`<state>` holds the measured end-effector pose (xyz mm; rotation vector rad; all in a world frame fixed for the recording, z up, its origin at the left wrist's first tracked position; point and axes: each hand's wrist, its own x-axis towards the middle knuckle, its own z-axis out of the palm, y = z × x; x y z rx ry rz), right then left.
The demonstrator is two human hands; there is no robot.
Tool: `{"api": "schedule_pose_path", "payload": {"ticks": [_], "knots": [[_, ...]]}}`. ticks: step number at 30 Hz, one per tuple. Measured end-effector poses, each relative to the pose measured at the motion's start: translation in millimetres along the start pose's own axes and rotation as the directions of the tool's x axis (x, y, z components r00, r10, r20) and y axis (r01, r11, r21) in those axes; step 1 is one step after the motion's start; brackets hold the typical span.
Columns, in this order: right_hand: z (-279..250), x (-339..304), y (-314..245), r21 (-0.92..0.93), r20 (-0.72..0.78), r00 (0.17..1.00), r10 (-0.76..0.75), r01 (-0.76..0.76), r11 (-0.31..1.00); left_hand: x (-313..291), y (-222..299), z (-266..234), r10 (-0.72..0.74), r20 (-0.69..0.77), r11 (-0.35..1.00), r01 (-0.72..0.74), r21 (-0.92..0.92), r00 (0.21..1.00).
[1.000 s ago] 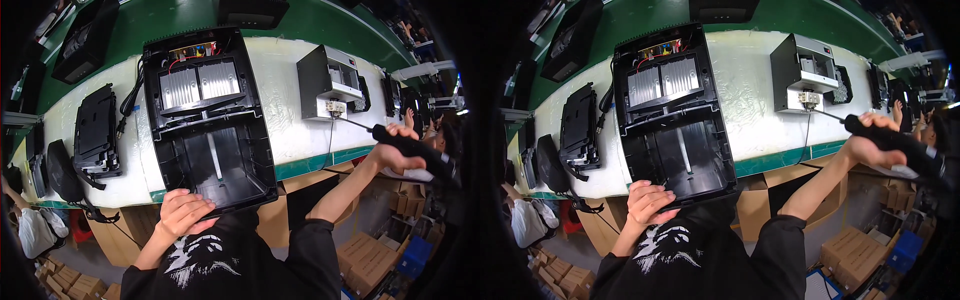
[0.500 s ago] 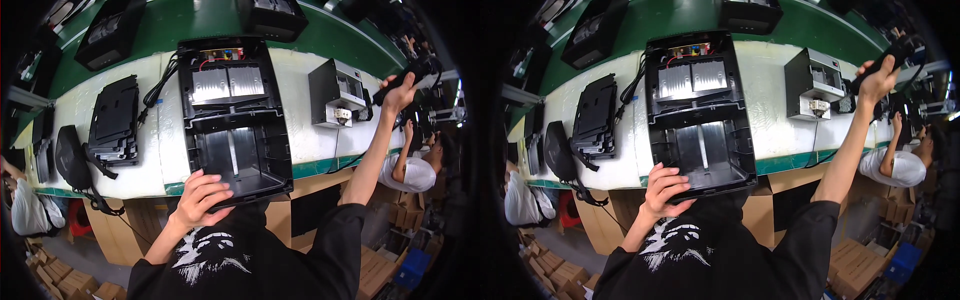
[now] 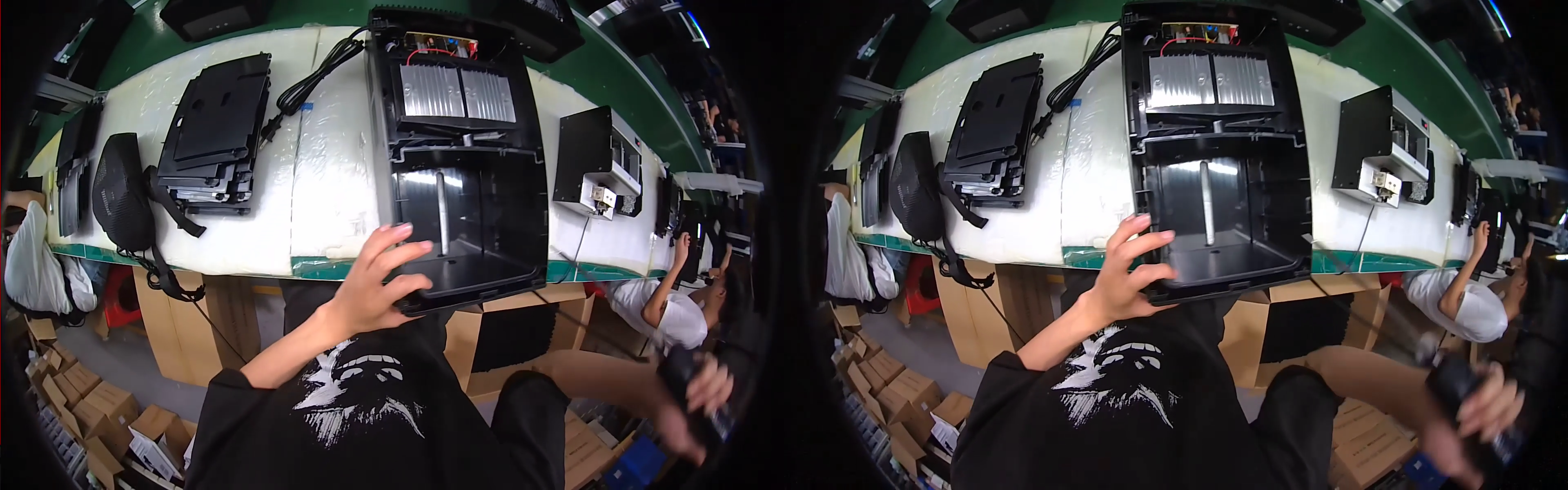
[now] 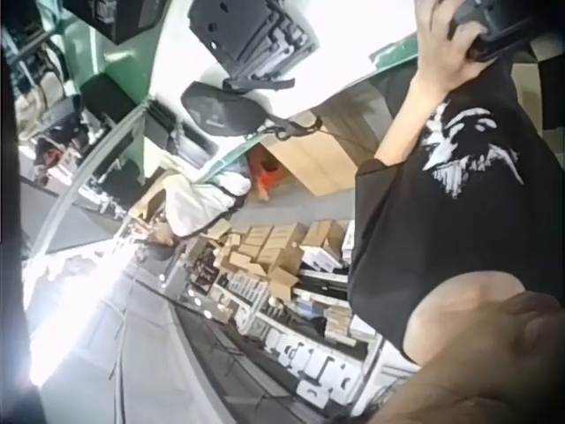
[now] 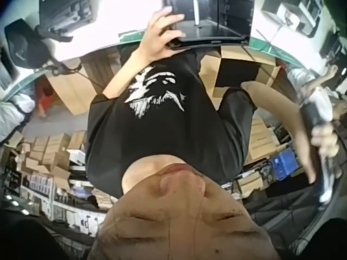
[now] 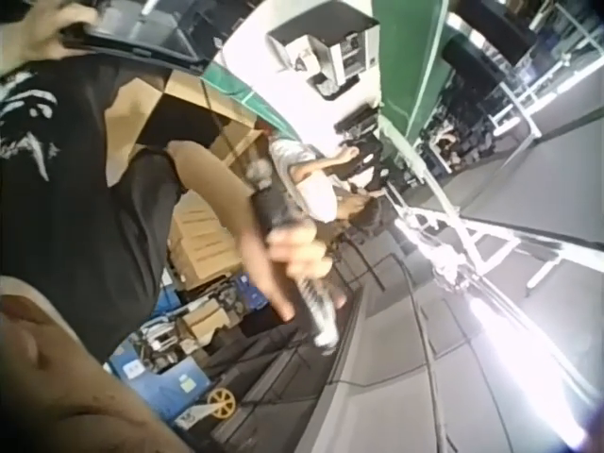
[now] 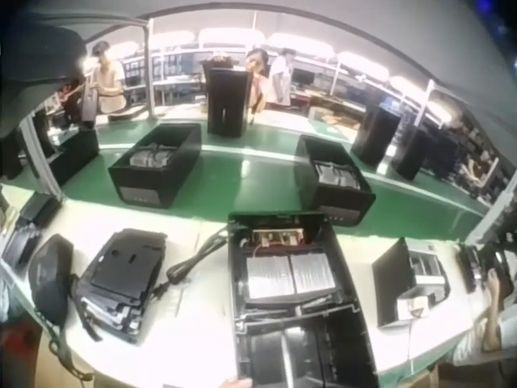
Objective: The person assembles an electronic appliance housing by connecting wires, fitting an internal plastic partition into place, and driving screws with an electric screwdriver, then places the assembled housing onto the conveyor belt.
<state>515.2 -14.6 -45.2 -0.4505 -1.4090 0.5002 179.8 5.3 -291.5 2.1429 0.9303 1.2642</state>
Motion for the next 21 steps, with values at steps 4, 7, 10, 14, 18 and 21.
{"api": "schedule_pose_path", "payload": {"ticks": [4, 7, 10, 14, 18, 21], "knots": [[92, -18, 10, 0.350, 0.109, 0.990, -0.092, 0.049, 0.935, -2, -3, 11, 0.021, -0.036, 1.000, -0.021, -0.002, 0.999], [116, -26, 18, 0.484, 0.171, 0.984, -0.043, -0.046, 0.874, -1, -3, 7, 0.033, 0.007, 0.999, -0.033, -0.015, 0.999], [131, -33, 23, 0.442, 0.169, 0.985, 0.023, -0.096, 0.892, -2, -3, 9, 0.034, -0.030, 0.999, -0.034, -0.005, 0.999], [137, -42, 32, 0.426, 0.155, 0.986, 0.069, -0.129, 0.896, -3, -1, 7, 0.006, -0.027, 1.000, -0.006, -0.019, 1.000], [142, -56, 38, 0.336, 0.160, 0.982, 0.100, -0.150, 0.930, -4, -4, 10, 0.035, -0.035, 0.999, -0.035, -0.004, 0.999], [146, -74, 46, 0.335, 0.125, 0.987, 0.100, -0.137, 0.932, -6, -6, 13, 0.040, -0.037, 0.999, -0.039, 0.015, 0.999]]}}
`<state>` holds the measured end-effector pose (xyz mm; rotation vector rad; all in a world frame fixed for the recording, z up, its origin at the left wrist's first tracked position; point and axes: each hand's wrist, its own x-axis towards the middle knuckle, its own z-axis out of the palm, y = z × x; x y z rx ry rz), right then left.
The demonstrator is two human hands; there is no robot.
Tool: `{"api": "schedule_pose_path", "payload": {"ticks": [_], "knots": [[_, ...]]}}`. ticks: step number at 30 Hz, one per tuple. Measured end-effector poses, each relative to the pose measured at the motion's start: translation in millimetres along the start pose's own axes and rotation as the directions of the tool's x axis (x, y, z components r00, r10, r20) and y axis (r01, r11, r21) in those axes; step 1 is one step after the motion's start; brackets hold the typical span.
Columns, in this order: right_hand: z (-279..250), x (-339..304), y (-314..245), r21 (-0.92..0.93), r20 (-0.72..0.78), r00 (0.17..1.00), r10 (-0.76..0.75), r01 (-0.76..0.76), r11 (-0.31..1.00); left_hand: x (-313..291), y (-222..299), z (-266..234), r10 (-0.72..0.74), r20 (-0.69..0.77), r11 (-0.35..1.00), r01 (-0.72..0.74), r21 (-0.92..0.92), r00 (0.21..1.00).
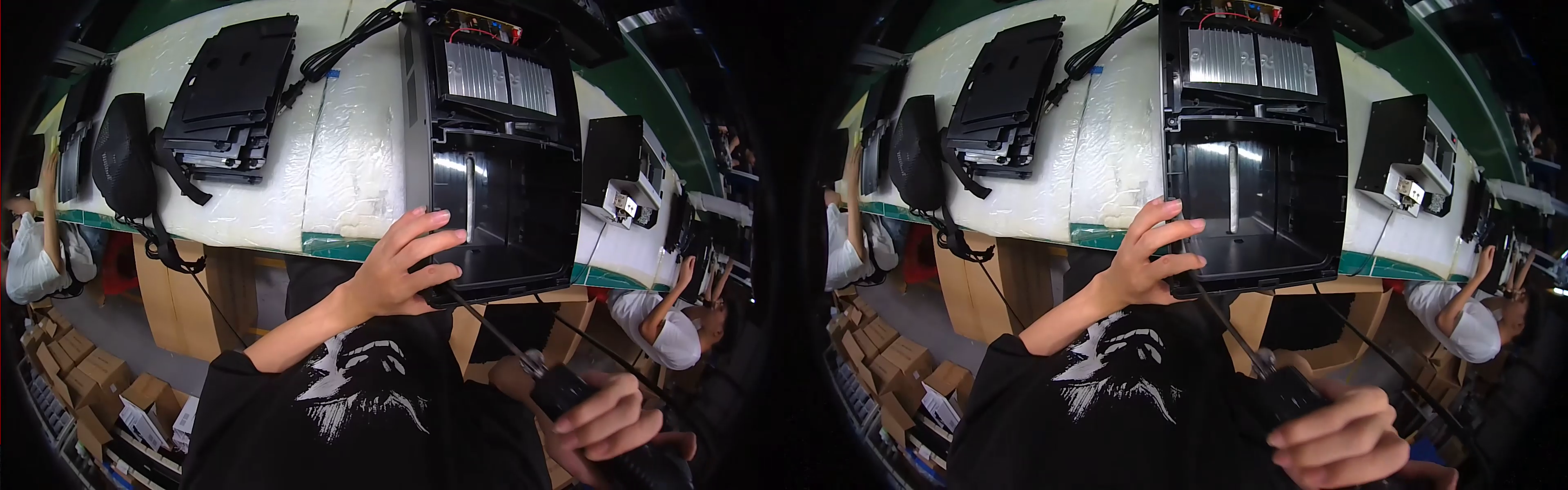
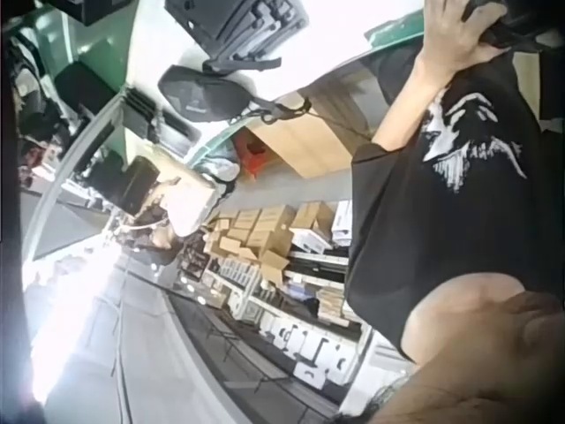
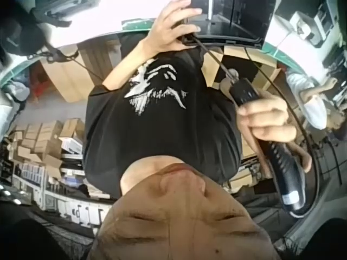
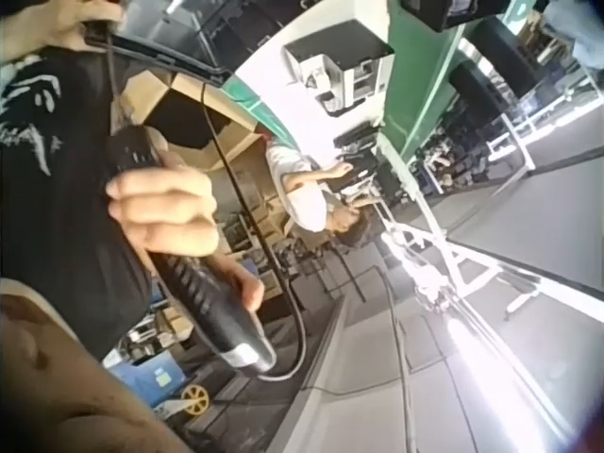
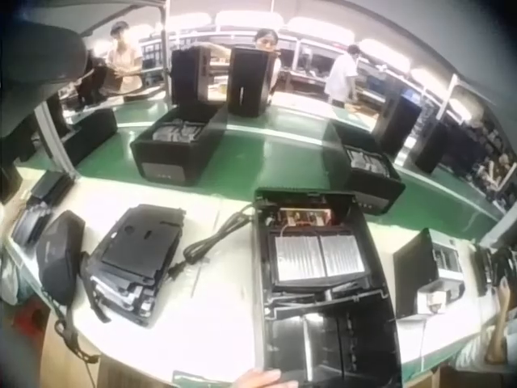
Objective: The person assembles an electronic appliance housing by connecting wires, fitting an internal plastic partition into place, and driving screws with an electric screwdriver, then places the assembled housing onto the conveyor belt.
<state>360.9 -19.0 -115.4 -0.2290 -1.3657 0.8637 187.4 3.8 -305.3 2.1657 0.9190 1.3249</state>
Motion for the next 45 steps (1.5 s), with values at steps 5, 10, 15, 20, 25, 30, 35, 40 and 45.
{"api": "schedule_pose_path", "payload": {"ticks": [5, 10, 15, 20, 25, 30, 35, 40, 45], "knots": [[-3, -2, 8, -0.170, 0.084, 0.957, 0.276, -0.260, 0.951, 2, 1, -3, 0.024, -0.006, 1.000, -0.024, 0.002, 1.000], [-8, -2, 15, -0.259, 0.220, 0.895, 0.388, -0.330, 0.908, 2, 2, -3, 0.023, -0.006, 1.000, -0.023, -0.014, 1.000], [11, -22, 40, -0.243, -0.032, 0.998, 0.044, -0.051, 0.969, 2, 1, 0, 0.024, -0.010, 0.999, -0.025, -0.021, 1.000], [-18, -17, 26, -0.161, 0.203, 0.839, 0.504, -0.479, 0.863, 2, 1, -5, 0.015, 0.008, 1.000, -0.015, -0.022, 1.000], [-21, -14, 25, -0.253, 0.287, 0.793, 0.538, -0.479, 0.841, 1, 0, -6, 0.020, 0.019, 1.000, -0.019, -0.025, 1.000], [2, -32, 50, -0.262, 0.062, 0.998, 0.012, 0.005, 0.965, -1, -3, -2, 0.033, 0.048, 0.999, -0.033, -0.003, 0.998], [1, -29, 46, -0.239, 0.053, 0.992, 0.118, -0.103, 0.966, -1, -4, -5, 0.033, 0.059, 0.999, -0.034, 0.013, 0.998], [-3, -19, 25, -0.172, 0.077, 0.912, 0.402, -0.385, 0.907, -1, -4, -3, 0.035, 0.050, 0.999, -0.037, 0.023, 0.998], [9, -8, 11, -0.101, 0.030, 0.806, 0.591, -0.586, 0.804, 1, -2, -6, 0.039, 0.041, 0.999, -0.038, -0.007, 0.998]]}}
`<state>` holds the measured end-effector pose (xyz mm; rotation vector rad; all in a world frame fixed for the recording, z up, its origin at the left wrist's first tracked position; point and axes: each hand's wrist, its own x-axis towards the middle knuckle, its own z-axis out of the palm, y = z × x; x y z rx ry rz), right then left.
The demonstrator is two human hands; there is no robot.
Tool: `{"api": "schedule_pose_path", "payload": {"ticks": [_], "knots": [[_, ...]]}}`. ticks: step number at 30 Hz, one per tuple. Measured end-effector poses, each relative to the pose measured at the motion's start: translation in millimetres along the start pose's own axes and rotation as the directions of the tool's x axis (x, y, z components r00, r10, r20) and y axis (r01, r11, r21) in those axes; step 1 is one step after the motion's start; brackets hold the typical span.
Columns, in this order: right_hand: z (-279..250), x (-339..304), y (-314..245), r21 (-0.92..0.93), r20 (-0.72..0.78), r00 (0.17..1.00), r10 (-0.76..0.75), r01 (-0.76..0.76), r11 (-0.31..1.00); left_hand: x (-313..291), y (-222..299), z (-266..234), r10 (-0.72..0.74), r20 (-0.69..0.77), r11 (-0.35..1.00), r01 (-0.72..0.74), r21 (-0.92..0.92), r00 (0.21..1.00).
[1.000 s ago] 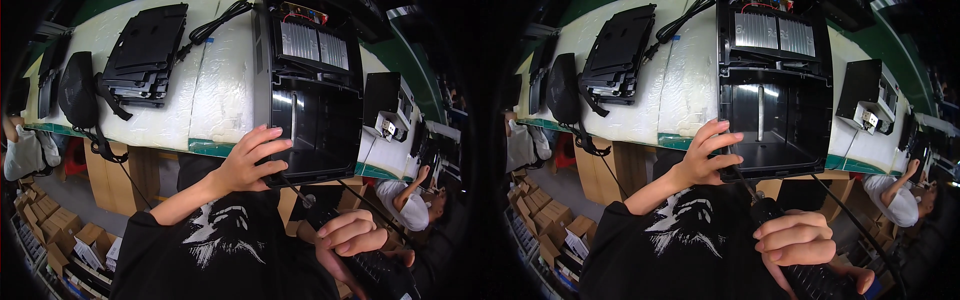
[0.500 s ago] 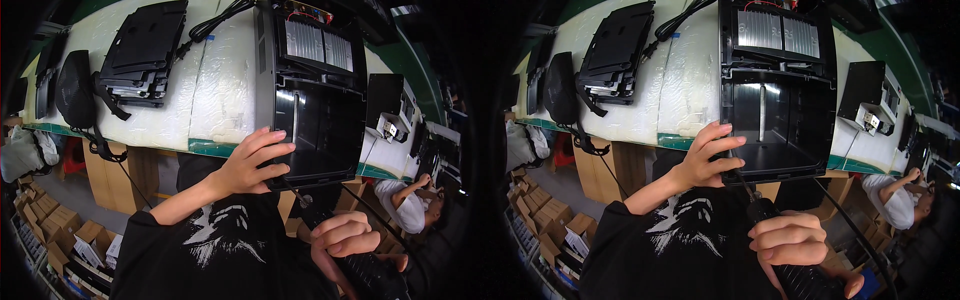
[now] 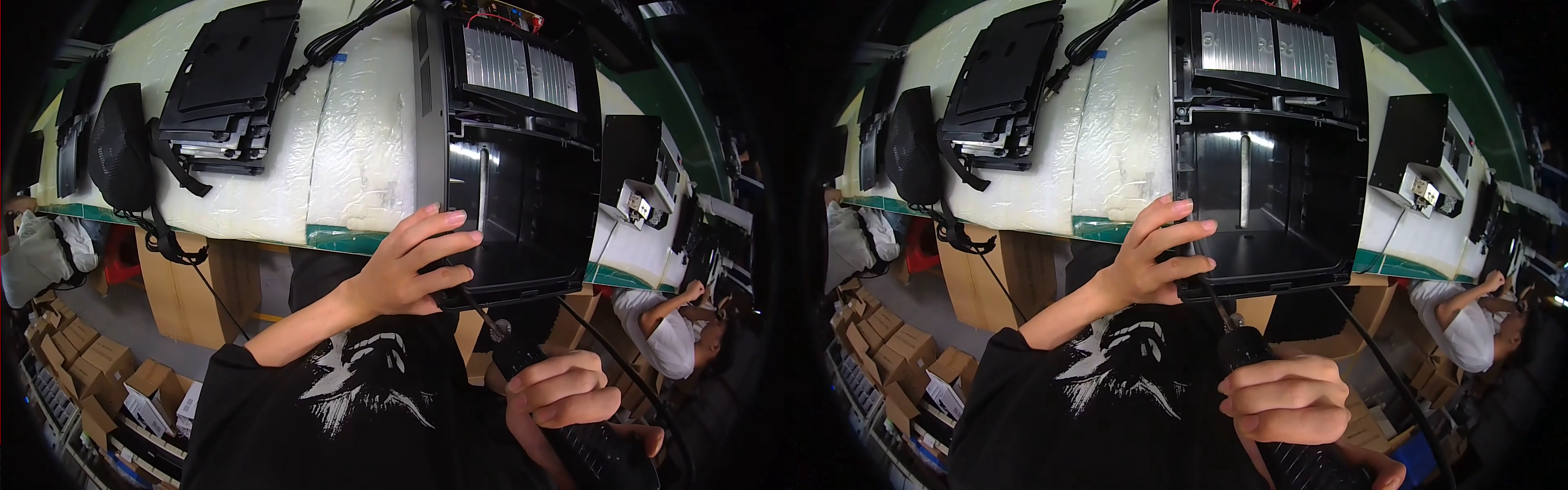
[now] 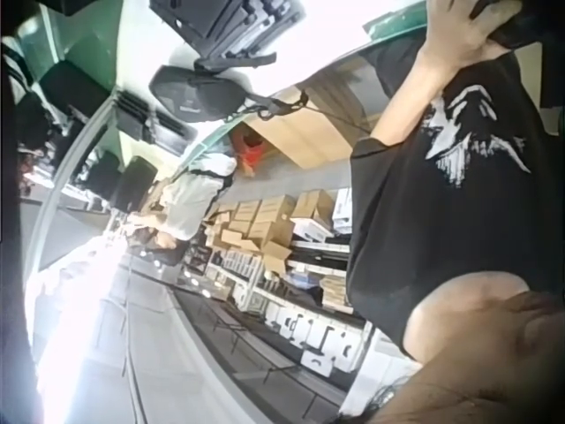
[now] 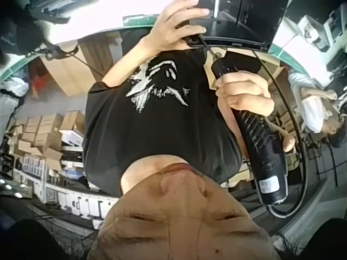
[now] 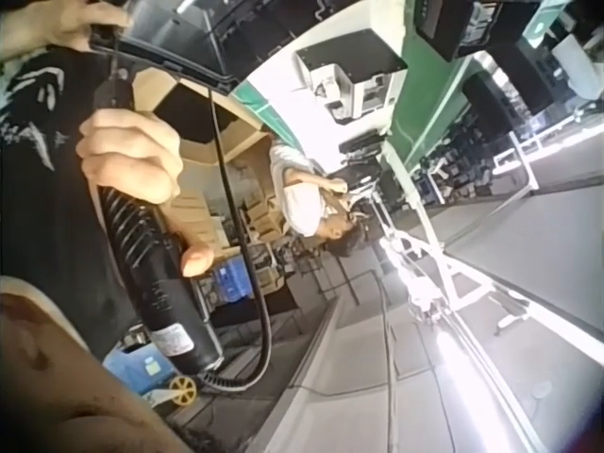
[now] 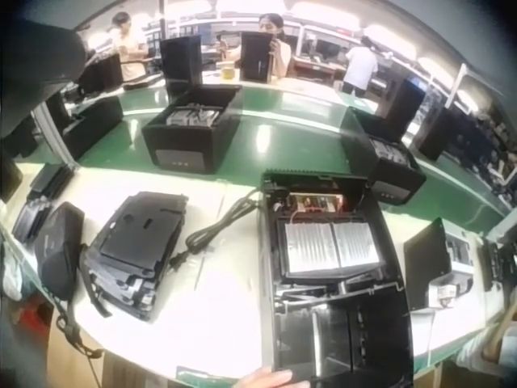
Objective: The person assembles an electronic appliance housing by connecting wires, fitting an internal plastic partition into place, and driving screws with an electric screwdriver, then places the assembled housing onto the conveyor belt.
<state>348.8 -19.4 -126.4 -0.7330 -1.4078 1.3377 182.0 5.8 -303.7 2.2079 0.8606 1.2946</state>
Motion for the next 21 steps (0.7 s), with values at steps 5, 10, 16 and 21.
{"api": "schedule_pose_path", "payload": {"ticks": [5, 10, 16, 21], "knots": [[-1, 1, 2, 0.035, -0.053, 0.997, 0.062, -0.060, 0.998, -1, 0, 1, -0.004, 0.009, 1.000, 0.004, -0.005, 1.000], [4, -7, 31, -0.015, -0.088, 0.952, -0.294, 0.294, 0.956, -1, 0, 1, -0.001, -0.010, 1.000, 0.001, -0.027, 1.000], [-7, 9, 28, -0.278, 0.225, 0.954, -0.201, 0.260, 0.925, -4, 0, 9, -0.022, -0.004, 1.000, 0.022, -0.007, 1.000], [-7, 1, 32, -0.245, 0.222, 0.965, -0.142, 0.196, 0.949, -2, -2, 11, 0.009, -0.025, 0.997, -0.011, -0.070, 1.000]]}}
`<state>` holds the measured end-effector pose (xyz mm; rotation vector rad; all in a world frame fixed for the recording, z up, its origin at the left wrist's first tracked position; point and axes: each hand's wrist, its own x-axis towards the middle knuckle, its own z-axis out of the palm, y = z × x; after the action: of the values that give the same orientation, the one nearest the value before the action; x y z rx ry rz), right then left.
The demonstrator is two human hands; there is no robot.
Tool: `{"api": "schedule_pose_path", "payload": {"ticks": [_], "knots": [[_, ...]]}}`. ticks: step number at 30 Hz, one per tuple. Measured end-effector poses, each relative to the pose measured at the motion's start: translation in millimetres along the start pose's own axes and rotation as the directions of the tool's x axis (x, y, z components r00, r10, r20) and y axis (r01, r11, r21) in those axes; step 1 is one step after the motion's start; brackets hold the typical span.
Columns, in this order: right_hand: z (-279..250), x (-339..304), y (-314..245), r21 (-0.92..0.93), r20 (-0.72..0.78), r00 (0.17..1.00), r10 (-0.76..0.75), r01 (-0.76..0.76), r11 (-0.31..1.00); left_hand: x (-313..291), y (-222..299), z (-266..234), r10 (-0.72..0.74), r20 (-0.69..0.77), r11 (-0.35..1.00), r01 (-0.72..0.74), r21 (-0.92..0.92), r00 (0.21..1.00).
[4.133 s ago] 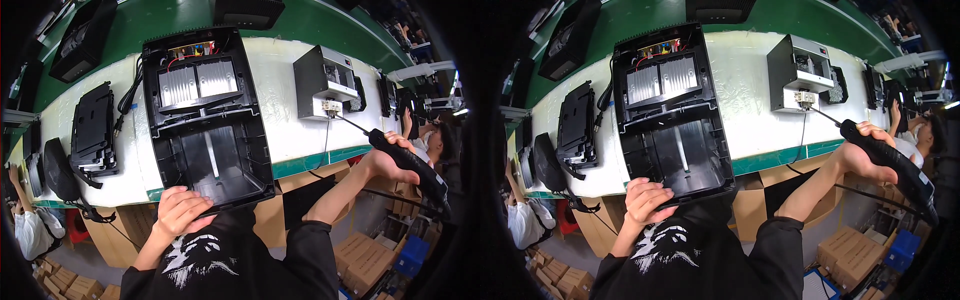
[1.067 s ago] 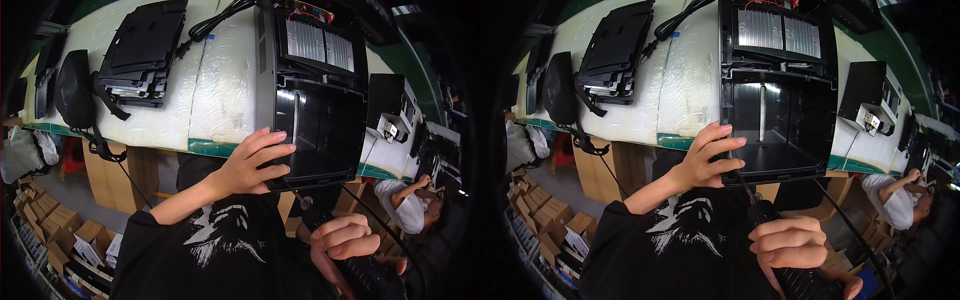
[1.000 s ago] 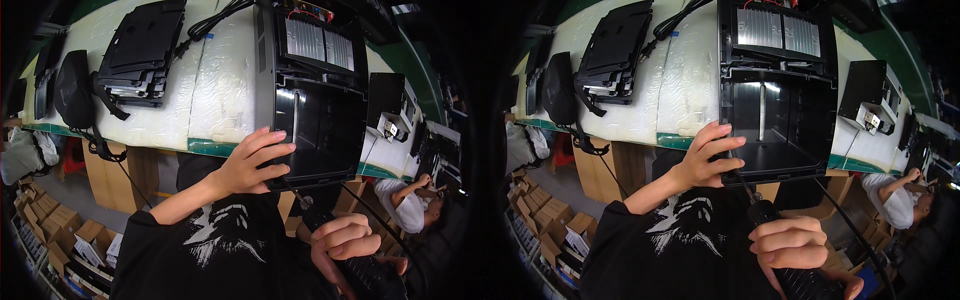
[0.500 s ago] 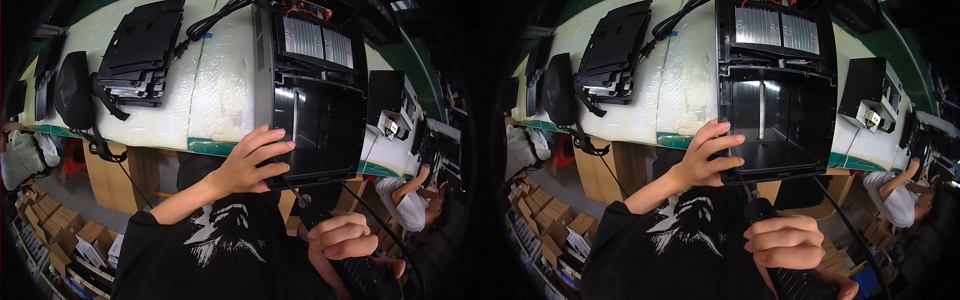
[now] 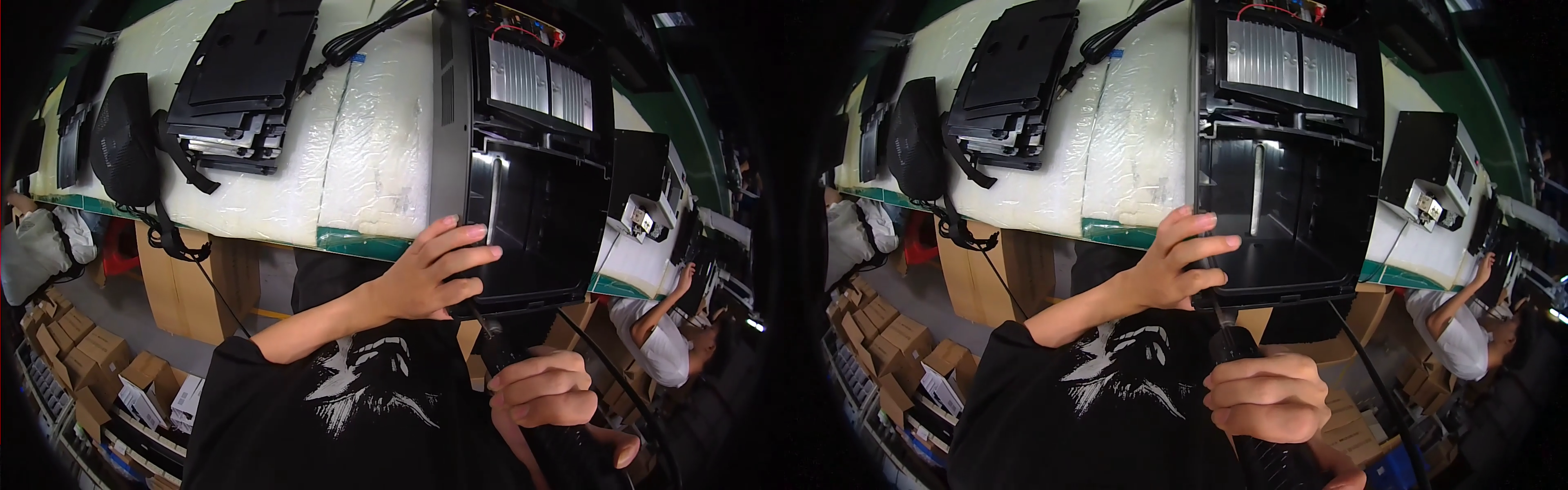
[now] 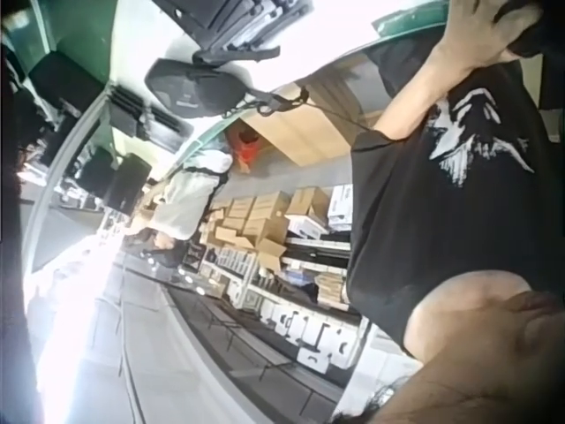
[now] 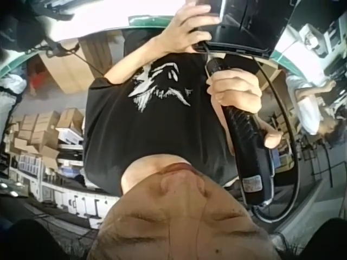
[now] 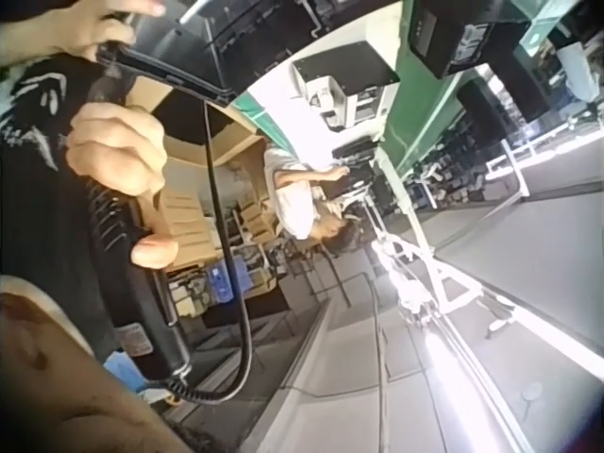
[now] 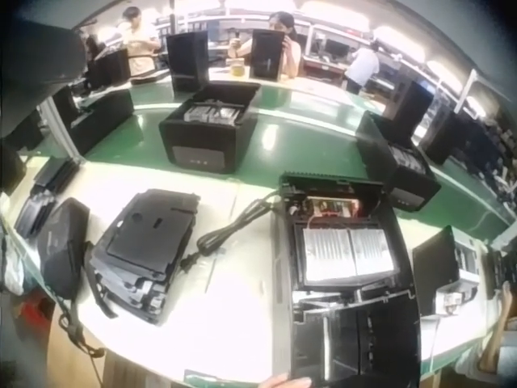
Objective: The person assembles an electronic appliance housing by connecting wires, fitting an internal plastic partition into place, and driving screws with an electric screwdriver, then places the assembled housing onto the conveyor belt.
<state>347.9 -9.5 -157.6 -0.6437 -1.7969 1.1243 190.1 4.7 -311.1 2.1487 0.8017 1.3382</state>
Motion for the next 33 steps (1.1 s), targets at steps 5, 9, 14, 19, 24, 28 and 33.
{"api": "schedule_pose_path", "payload": {"ticks": [5, 9, 14, 19, 24, 28, 33], "knots": [[-5, 7, 5, 0.148, 0.074, 0.997, 0.037, -0.048, 0.988, 0, 6, -1, -0.027, 0.016, 0.999, 0.027, -0.036, 1.000], [-7, 10, 4, 0.247, 0.138, 0.989, 0.055, -0.088, 0.965, 0, 7, -3, -0.038, 0.005, 0.999, 0.039, -0.032, 0.999], [8, 0, -1, 0.262, -0.024, 0.999, 0.022, -0.015, 0.965, 4, 10, -3, -0.047, -0.017, 0.998, 0.047, -0.042, 0.999], [-17, 14, -21, 0.221, -0.084, 0.993, -0.080, 0.097, 0.970, 11, 11, -5, -0.044, 0.008, 0.998, 0.043, 0.047, 0.999], [-49, -2, -51, 0.108, -0.619, 0.701, -0.354, 0.522, 0.846, 16, 20, -29, -0.094, 0.018, 0.995, 0.094, -0.012, 0.995], [-129, -42, -72, -0.138, -0.817, 0.489, -0.306, 0.349, 0.927, 14, 22, -51, -0.137, 0.037, 0.990, 0.135, 0.046, 0.990], [-247, -106, -9, -0.225, -0.972, 0.002, -0.235, -0.297, 0.928, 20, 18, -65, -0.250, 0.020, 0.910, 0.242, -0.338, 0.968]]}}
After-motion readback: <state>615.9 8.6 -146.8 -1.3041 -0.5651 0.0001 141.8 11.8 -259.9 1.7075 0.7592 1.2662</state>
